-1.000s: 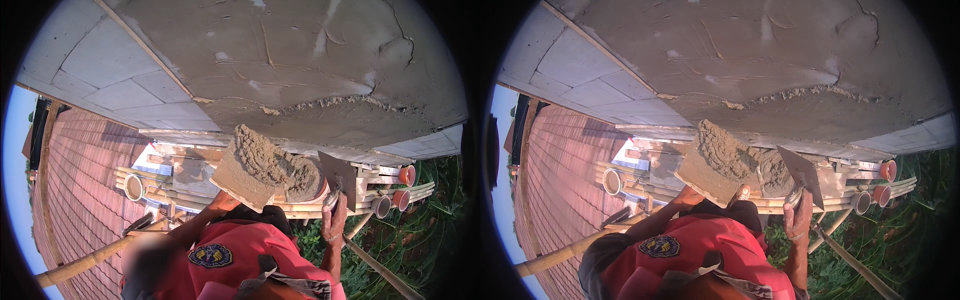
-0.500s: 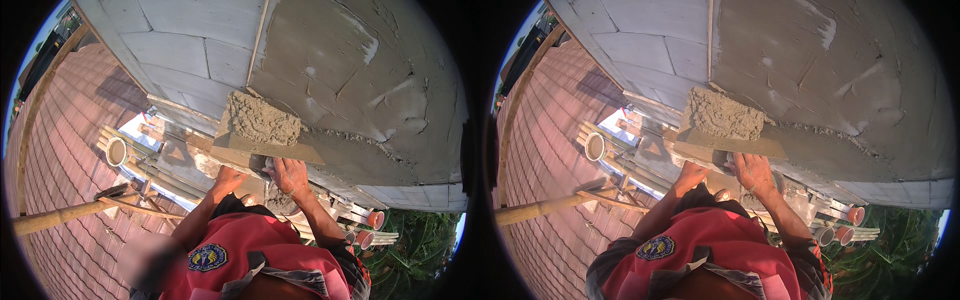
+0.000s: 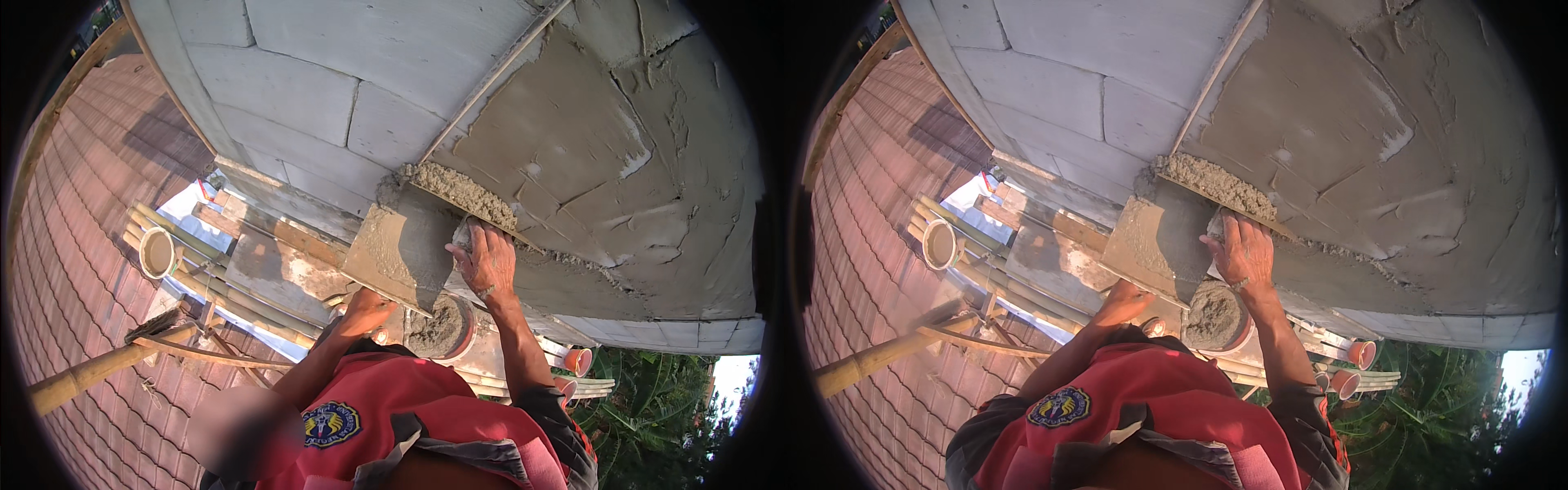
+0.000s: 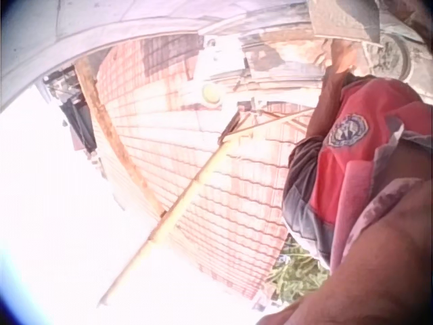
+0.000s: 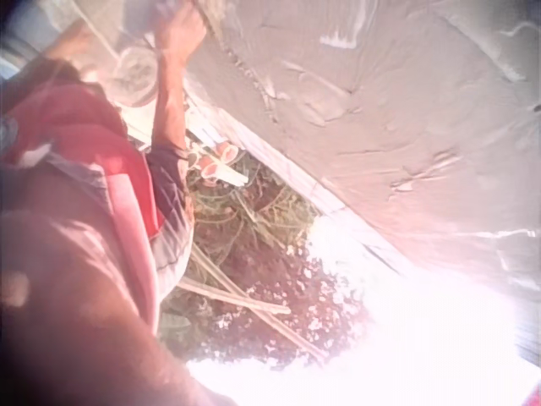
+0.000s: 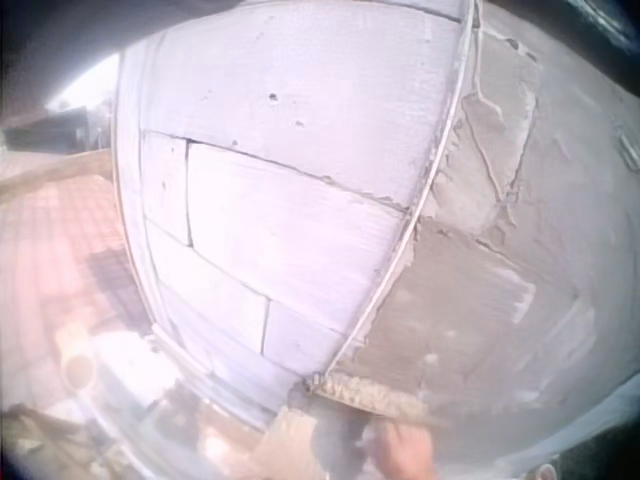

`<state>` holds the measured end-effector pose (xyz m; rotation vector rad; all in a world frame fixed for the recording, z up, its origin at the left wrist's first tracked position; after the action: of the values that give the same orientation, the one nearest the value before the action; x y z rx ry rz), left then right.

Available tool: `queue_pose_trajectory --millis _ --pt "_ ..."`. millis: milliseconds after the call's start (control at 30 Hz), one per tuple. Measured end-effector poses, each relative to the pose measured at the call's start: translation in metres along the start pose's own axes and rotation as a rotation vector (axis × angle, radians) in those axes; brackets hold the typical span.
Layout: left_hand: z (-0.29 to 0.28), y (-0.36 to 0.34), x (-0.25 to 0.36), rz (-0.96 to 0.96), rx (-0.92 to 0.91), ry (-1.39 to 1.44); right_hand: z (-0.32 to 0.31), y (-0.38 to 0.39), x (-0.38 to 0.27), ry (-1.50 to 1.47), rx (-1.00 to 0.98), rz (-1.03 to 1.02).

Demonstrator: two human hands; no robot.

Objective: The person scoops wet cement from a basin with a trowel and applies it to a vertical wall, smoothing the surface with a hand trowel. The person repeatedly transfers cement from the basin to the wall and levels the applied layer.

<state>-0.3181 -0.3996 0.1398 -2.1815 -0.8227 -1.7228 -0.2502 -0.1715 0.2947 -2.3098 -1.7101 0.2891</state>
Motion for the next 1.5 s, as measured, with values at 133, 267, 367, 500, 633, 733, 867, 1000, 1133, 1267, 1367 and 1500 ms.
queue_pose_trajectory --millis 133,267,367,500,633,733,867,1000,1133,1267,1367,1500 --pt "-0.004 0.000 0.000 -0.149 -0.100 0.014 -0.047 -0.021 -0.002 -0.015 0.031 -0.012" --pt "-0.016 0.000 0.019 -0.220 -0.133 0.043 -0.082 -0.043 -0.010 -0.051 0.037 -0.015" --pt "-0.016 0.001 0.016 -0.182 -0.092 0.070 -0.099 -0.061 -0.015 -0.113 0.065 -0.024" --pt "-0.010 -0.002 -0.004 -0.100 -0.037 0.071 -0.117 -0.093 -0.026 -0.270 0.125 -0.018" --pt "-0.013 -0.003 -0.005 -0.024 -0.110 -0.033 -0.142 -0.119 -0.032 -0.424 0.131 0.013" --pt "-0.022 0.003 0.006 0.236 0.064 0.167 -0.167 -0.136 -0.040 -0.490 0.136 0.015" --pt "-0.010 -0.004 -0.015 0.004 -0.031 0.172 -0.213 -0.155 -0.035 -0.719 0.265 0.025" --pt "0.000 -0.007 -0.023 -0.118 -0.050 0.281 -0.300 -0.152 -0.016 -0.628 0.597 0.102" --pt "-0.027 0.001 -0.008 0.015 -0.047 -0.130 -0.274 -0.112 0.004 -0.714 0.504 0.030" --pt "-0.021 0.002 -0.020 -0.053 -0.012 -0.144 -0.153 -0.042 -0.005 -0.661 0.045 0.116" --pt "-0.021 -0.003 -0.021 -0.126 -0.107 -0.224 -0.070 -0.001 -0.012 -0.394 0.001 0.008" --pt "-0.025 -0.001 -0.019 -0.149 -0.077 -0.316 0.018 0.024 -0.022 -0.327 -0.098 -0.010"
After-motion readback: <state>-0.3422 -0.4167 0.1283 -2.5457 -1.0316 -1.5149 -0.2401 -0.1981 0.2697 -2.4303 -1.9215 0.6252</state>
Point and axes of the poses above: each hand's wrist, its own y-axis away from the middle knuckle, its own z-axis out of the palm, x = y × z, the point moved 4 cm from there along -y, towards the middle knuckle, and after that the axes turned 2 degrees about x, right-handed, at the moved point
